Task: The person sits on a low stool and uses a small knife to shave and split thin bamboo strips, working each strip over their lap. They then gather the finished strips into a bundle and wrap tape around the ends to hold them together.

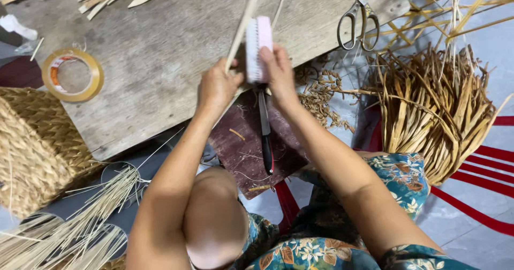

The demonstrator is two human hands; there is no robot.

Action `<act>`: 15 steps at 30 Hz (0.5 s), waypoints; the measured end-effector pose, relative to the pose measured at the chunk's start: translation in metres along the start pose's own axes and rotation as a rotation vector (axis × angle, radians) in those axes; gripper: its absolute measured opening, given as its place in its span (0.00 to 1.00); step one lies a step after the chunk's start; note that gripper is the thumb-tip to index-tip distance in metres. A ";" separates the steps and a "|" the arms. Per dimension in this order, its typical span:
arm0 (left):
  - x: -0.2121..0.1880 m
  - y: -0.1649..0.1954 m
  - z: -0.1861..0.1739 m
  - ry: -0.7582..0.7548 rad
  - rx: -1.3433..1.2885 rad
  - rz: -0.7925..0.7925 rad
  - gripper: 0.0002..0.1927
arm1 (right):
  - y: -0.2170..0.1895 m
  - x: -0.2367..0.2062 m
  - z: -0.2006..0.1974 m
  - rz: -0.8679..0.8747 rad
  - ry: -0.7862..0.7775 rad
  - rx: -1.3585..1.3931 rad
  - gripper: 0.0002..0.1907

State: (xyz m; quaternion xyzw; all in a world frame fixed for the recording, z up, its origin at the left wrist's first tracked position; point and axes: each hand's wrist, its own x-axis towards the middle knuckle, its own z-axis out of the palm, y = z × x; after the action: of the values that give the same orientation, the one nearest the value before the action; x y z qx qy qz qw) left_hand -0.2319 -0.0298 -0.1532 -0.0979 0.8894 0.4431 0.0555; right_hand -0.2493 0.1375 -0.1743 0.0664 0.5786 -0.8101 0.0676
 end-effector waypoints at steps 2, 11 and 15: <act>0.010 -0.010 0.007 0.074 -0.006 -0.013 0.09 | 0.003 0.004 0.015 0.075 -0.036 0.059 0.24; 0.024 -0.045 -0.039 -0.378 -0.773 -0.398 0.07 | 0.012 0.028 0.046 0.117 -0.225 0.312 0.27; 0.015 -0.037 -0.065 -0.512 -0.909 -0.398 0.09 | 0.013 0.034 0.059 0.018 -0.223 0.192 0.29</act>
State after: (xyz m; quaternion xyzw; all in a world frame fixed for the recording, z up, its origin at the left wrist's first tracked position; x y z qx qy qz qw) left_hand -0.2391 -0.1060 -0.1457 -0.1673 0.5311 0.7727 0.3046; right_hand -0.2821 0.0766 -0.1740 -0.0127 0.4866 -0.8635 0.1319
